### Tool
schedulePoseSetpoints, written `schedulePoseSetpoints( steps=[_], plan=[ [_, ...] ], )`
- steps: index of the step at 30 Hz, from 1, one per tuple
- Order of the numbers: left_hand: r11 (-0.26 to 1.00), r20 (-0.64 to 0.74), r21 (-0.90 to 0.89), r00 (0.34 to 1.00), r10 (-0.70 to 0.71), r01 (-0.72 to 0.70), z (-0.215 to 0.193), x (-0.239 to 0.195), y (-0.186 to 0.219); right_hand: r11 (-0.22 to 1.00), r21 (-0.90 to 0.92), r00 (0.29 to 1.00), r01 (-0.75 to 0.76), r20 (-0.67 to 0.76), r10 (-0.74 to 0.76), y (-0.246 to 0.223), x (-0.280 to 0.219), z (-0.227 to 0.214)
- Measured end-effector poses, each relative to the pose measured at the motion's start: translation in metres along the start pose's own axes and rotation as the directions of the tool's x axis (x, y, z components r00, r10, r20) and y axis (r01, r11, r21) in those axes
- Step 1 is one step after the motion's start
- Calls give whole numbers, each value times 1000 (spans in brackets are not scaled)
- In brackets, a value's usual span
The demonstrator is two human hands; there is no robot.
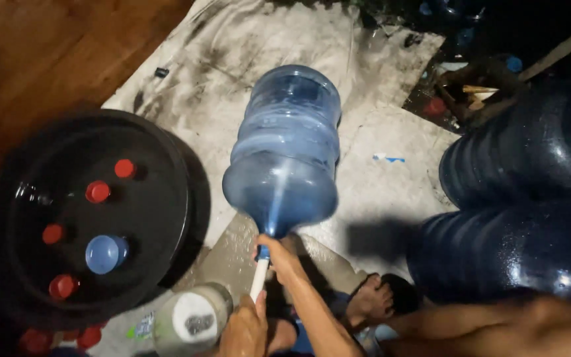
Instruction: Scrubbing the exterior of large water jugs with a sponge and filling them with water from a pipe.
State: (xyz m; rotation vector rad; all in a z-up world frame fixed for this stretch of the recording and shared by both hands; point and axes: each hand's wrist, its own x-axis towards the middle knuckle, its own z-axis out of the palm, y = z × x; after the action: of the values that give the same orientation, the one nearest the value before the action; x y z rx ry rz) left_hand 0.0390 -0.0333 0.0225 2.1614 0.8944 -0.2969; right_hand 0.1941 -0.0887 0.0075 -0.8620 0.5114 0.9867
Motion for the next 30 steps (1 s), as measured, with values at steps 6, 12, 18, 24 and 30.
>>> schedulePoseSetpoints(
  steps=[6,12,18,24,30],
  plan=[
    [-64,743,-209,201,638,976,-5,0,-33,928,366,984,-71,179,4,9,4,-9],
    [982,197,11,962,-187,188,-10,-7,-16,937,338,975,-87,222,10,15,22,-14],
    [872,476,-378,873,-106,312,27,-15,-74,985,174,988,-15,156,-13,-15,36,-23],
    [972,446,-208,895,-7,112,-12,-6,38,952,293,984,-88,174,37,5,44,-36],
    [991,61,-90,994,-95,100,20,8,31,968,245,993,-48,118,19,-7,30,-26]
  ],
)
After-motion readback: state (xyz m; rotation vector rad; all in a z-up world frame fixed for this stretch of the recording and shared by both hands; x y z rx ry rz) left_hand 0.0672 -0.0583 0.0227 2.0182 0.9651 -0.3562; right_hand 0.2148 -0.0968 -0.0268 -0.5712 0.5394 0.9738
